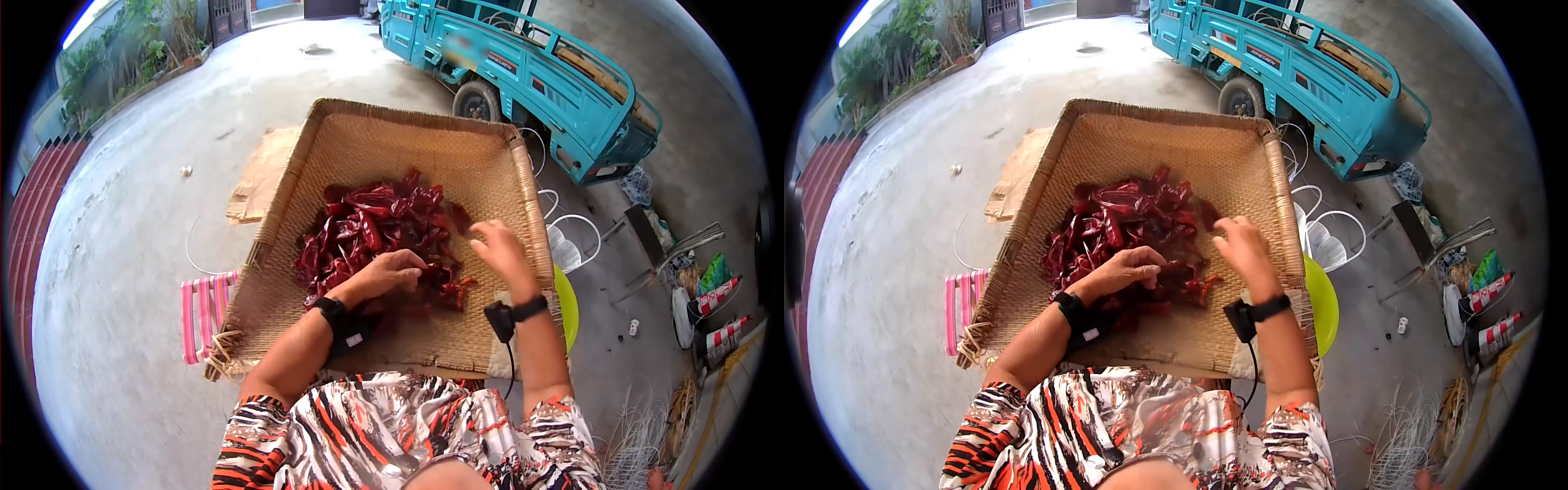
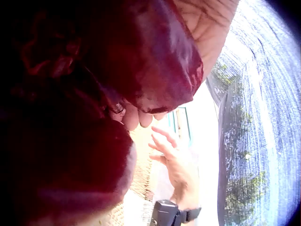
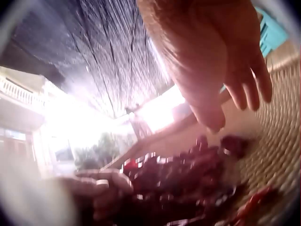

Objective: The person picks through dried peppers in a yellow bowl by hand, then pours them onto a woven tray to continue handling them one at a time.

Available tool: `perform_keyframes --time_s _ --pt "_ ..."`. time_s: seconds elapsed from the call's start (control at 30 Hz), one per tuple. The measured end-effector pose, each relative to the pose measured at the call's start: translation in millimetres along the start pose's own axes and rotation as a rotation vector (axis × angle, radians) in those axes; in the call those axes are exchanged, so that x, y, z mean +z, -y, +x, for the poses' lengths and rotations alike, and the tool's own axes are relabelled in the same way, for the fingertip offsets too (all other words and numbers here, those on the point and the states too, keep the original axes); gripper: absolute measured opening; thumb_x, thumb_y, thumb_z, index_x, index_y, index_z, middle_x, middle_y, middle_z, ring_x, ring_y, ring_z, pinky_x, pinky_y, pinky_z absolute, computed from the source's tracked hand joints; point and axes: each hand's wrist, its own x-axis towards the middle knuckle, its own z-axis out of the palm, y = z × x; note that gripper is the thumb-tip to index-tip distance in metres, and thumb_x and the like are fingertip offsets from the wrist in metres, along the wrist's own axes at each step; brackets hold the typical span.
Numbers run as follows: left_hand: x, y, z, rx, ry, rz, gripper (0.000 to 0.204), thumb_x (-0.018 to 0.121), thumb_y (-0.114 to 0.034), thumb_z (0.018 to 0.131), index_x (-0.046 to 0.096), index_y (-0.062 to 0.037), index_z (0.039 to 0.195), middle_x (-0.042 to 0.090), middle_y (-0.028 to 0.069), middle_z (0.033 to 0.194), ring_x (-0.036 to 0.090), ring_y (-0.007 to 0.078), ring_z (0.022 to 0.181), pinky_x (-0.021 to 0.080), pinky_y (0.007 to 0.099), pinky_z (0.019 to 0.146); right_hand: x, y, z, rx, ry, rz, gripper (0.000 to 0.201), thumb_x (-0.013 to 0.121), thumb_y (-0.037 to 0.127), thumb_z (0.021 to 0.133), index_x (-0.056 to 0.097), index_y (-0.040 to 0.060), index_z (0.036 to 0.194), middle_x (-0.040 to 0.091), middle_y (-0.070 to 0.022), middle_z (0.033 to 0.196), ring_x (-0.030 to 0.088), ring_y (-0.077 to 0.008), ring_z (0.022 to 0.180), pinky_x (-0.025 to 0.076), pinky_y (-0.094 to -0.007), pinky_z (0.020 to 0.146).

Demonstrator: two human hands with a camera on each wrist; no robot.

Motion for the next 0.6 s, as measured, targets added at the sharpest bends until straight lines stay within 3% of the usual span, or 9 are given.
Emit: perform_keyframes --time_s 0.03,0.17,0.37,0.47,0.5,0.6 --pt "0.4 -1.5 0.6 -0.003 0.000 0.000 0.029 0.059 -0.023 0.098 0.057 -0.0017 0.117 0.061 0.0010 0.084 0.060 0.0095 0.079 0.050 0.0248 0.075 17.4 -2.3 14.0 -0.038 0.024 -0.017 0.040 0.067 0.026 0.084 0.059 0.0141 0.122 0.057 -0.0177 0.122 0.053 -0.0355 0.115 0.046 -0.0470 0.094" --pt "1.3 1.0 1.2 0.003 0.002 -0.012 0.026 0.057 -0.020 0.098 0.058 -0.0017 0.116 0.062 0.0012 0.085 0.060 0.0090 0.079 0.050 0.0243 0.075 63.0 3.4 50.8 0.109 -0.145 -0.103 0.060 0.070 0.026 0.082 0.045 0.0136 0.135 0.055 -0.0168 0.126 0.050 -0.0345 0.119 0.042 -0.0476 0.099" --pt "3.1 -7.9 -2.5 -0.010 -0.025 0.015 0.026 0.057 -0.020 0.098 0.059 -0.0012 0.116 0.062 0.0019 0.084 0.060 0.0095 0.078 0.050 0.0258 0.074 88.0 -16.8 63.8 0.077 -0.169 -0.107 0.050 0.071 0.022 0.080 0.053 0.0094 0.125 0.061 -0.0150 0.117 0.055 -0.0337 0.114 0.047 -0.0462 0.093" --pt "2.7 -6.6 -1.3 -0.011 -0.040 0.002 0.029 0.058 -0.022 0.098 0.057 -0.0005 0.118 0.062 0.0024 0.083 0.061 0.0107 0.077 0.050 0.0269 0.073 64.0 -1.6 45.3 0.100 -0.110 0.188 0.047 0.071 0.021 0.079 0.056 0.0064 0.122 0.064 -0.0148 0.112 0.060 -0.0344 0.105 0.050 -0.0460 0.087" --pt "3.3 -6.0 -0.8 -0.012 -0.054 -0.029 0.031 0.059 -0.023 0.098 0.056 -0.0004 0.119 0.062 0.0026 0.083 0.061 0.0111 0.077 0.050 0.0271 0.073 62.4 0.3 39.3 0.082 -0.109 0.302 0.045 0.072 0.018 0.079 0.058 0.0037 0.119 0.066 -0.0134 0.108 0.064 -0.0289 0.097 0.051 -0.0409 0.085" --pt "4.8 -5.8 -1.5 -0.018 -0.095 -0.092 0.040 0.056 -0.029 0.099 0.049 -0.0005 0.126 0.062 0.0052 0.085 0.062 0.0132 0.075 0.052 0.0280 0.071 42.7 30.2 8.5 0.079 0.105 0.807 0.043 0.072 0.015 0.081 0.058 0.0027 0.120 0.067 -0.0114 0.105 0.065 -0.0209 0.095 0.052 -0.0348 0.083"
